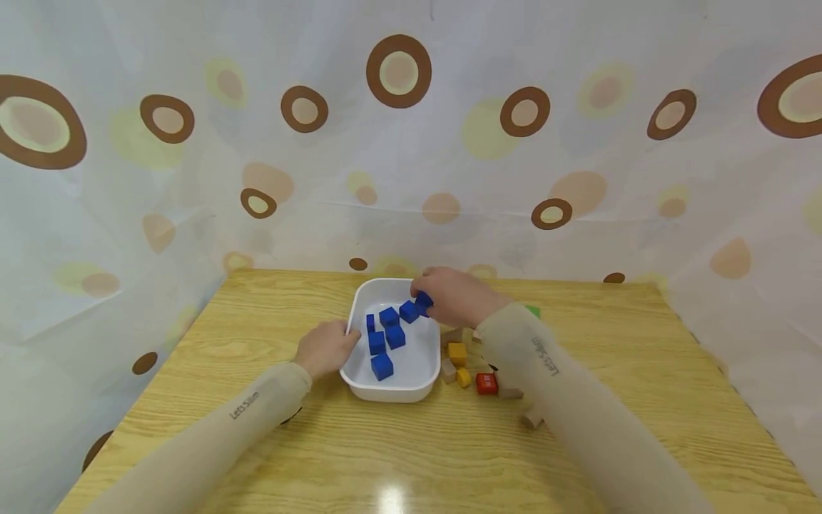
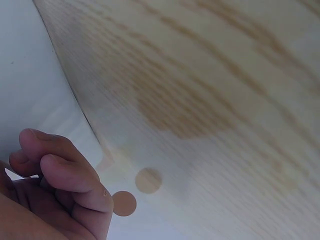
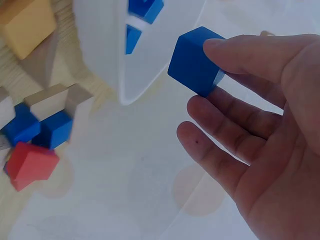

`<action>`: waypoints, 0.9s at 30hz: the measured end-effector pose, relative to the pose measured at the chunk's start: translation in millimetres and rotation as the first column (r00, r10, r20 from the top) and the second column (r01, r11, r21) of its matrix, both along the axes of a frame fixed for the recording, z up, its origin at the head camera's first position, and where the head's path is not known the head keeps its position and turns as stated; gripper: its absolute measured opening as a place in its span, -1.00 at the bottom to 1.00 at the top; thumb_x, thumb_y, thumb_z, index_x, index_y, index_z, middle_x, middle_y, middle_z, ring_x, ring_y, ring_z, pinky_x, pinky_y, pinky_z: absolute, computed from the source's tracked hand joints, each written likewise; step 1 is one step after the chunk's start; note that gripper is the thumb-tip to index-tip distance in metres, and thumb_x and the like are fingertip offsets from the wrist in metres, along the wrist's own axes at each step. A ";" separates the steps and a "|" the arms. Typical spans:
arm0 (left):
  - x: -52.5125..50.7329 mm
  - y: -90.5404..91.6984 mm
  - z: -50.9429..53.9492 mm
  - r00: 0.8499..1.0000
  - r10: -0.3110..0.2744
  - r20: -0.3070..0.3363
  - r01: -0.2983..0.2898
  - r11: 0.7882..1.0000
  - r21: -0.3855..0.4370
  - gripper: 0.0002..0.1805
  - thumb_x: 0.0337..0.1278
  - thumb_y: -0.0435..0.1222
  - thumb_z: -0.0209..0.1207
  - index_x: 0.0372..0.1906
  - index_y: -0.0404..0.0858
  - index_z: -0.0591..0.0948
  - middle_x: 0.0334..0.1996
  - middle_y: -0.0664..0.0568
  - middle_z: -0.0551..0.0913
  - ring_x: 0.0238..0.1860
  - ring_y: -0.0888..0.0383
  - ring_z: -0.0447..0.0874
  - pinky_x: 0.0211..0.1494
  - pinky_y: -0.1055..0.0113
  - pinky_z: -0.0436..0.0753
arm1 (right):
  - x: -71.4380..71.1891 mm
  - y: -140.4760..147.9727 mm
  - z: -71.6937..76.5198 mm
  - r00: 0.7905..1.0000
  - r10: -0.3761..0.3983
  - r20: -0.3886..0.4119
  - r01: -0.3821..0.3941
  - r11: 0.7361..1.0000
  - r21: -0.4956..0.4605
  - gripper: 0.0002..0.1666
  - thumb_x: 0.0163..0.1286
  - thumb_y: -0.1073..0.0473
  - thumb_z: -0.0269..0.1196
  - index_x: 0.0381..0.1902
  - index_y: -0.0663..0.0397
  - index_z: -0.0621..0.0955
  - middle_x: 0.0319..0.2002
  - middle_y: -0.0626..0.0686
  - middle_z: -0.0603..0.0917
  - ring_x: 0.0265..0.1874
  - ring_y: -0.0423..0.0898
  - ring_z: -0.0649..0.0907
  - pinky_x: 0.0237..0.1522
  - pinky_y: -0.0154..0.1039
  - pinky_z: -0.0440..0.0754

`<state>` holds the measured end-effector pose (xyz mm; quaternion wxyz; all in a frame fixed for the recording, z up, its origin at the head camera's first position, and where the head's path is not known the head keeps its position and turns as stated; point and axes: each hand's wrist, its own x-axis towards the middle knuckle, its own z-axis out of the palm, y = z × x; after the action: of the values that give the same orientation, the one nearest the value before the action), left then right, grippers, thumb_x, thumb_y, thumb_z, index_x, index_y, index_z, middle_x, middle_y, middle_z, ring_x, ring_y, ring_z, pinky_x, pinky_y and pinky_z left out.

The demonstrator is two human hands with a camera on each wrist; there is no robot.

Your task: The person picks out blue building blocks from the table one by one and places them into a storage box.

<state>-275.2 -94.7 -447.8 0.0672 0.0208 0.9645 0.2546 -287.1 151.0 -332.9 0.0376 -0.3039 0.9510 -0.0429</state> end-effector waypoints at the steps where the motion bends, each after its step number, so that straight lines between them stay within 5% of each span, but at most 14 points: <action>1: -0.1 -0.1 -0.3 1.000 0.000 -0.002 0.000 1.000 -0.001 -0.61 0.45 -0.02 -0.08 -0.38 -0.17 0.57 -0.55 0.03 0.59 -0.52 0.13 0.58 -0.41 0.28 0.48 | 1.0 -3.9 1.1 1.000 0.006 0.002 -0.006 1.000 0.003 -0.62 0.33 0.20 0.37 0.11 -0.05 0.67 0.02 0.02 0.67 -0.07 -0.04 0.66 0.06 -0.09 0.68; 16: 0.7 1.2 5.1 1.000 0.013 0.027 -0.012 1.000 -0.028 -0.58 0.48 0.00 -0.09 -0.38 -0.17 0.58 -0.56 0.02 0.58 -0.53 0.11 0.58 -0.44 0.28 0.47 | 3.1 -47.3 -0.3 0.993 0.117 0.022 -0.118 0.991 0.057 -0.61 0.32 0.18 0.39 0.11 -0.08 0.67 0.02 -0.02 0.70 -0.06 -0.07 0.65 0.14 -0.09 0.64; 27: -0.1 -1.2 2.8 1.000 -0.011 -0.002 0.011 1.000 -0.029 -0.58 0.47 0.00 -0.08 -0.44 -0.15 0.56 -0.57 0.02 0.57 -0.55 0.11 0.56 -0.48 0.28 0.45 | 2.1 -61.1 -12.5 0.989 0.077 0.127 -0.096 0.984 0.151 -0.57 0.29 0.19 0.41 0.13 -0.09 0.67 0.02 -0.03 0.69 -0.03 -0.10 0.63 0.22 -0.04 0.59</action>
<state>-275.3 -95.8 -445.1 0.0679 0.0256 0.9680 0.2401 -285.0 89.9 -345.3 0.1208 -0.3381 0.9332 0.0156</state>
